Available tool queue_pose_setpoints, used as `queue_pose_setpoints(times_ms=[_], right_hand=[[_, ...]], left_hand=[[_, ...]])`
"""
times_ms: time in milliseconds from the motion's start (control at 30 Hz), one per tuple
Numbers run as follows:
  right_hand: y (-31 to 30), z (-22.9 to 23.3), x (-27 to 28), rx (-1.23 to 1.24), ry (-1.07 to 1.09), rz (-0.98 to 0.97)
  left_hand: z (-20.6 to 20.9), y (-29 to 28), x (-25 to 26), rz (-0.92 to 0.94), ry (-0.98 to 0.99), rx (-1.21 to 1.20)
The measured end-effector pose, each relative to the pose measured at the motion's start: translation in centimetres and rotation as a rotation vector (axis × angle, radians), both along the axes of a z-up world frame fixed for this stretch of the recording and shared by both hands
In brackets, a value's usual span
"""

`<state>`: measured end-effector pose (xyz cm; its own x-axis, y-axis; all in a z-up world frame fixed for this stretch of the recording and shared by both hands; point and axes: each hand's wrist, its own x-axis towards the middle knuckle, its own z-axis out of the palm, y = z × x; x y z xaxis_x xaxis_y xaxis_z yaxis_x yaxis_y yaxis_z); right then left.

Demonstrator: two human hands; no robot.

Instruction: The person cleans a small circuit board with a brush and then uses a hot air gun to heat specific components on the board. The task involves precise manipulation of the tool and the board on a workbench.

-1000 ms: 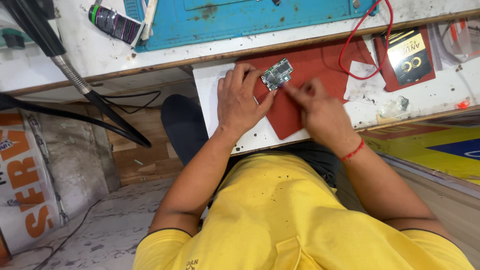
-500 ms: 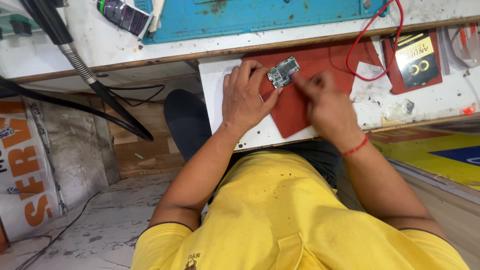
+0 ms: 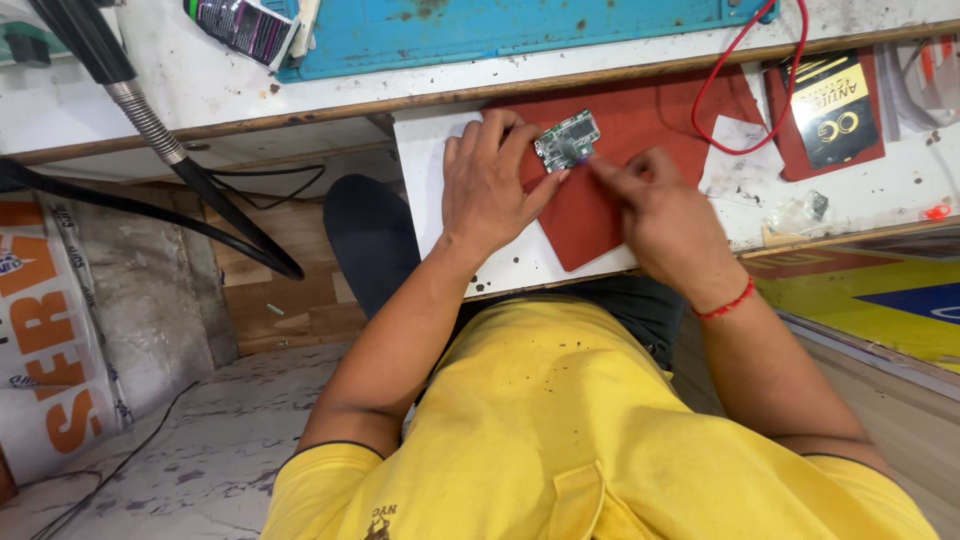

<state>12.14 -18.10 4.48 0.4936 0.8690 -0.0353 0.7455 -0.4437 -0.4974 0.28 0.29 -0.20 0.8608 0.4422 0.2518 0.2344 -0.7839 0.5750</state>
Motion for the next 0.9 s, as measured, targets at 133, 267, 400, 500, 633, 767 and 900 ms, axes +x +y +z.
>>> queue_pose_setpoints(times_ms=[133, 267, 400, 500, 633, 767, 900], right_hand=[[0.2, 0.3, -0.7, 0.003, 0.000, -0.039], [-0.1, -0.1, -0.7, 0.002, -0.056, -0.057], [0.0, -0.5, -1.0, 0.075, -0.018, 0.096], [0.1, -0.4, -1.0, 0.050, -0.084, -0.022], [0.3, -0.3, -1.4, 0.104, -0.101, 0.047], [0.6, 0.0, -1.1, 0.065, -0.134, -0.025], [-0.1, -0.9, -1.5, 0.013, -0.062, 0.092]], left_hand=[[-0.3, 0.5, -0.2, -0.051, -0.037, 0.001], [-0.6, 0.6, -0.6, -0.118, -0.049, 0.015], [-0.9, 0.2, -0.9, -0.107, -0.067, 0.008], [-0.9, 0.1, -1.2, -0.094, -0.056, 0.010], [-0.8, -0.2, -1.2, -0.066, -0.061, 0.021], [-0.4, -0.3, -0.9, -0.073, -0.061, 0.001], [-0.1, -0.1, -1.2, -0.064, -0.054, -0.002]])
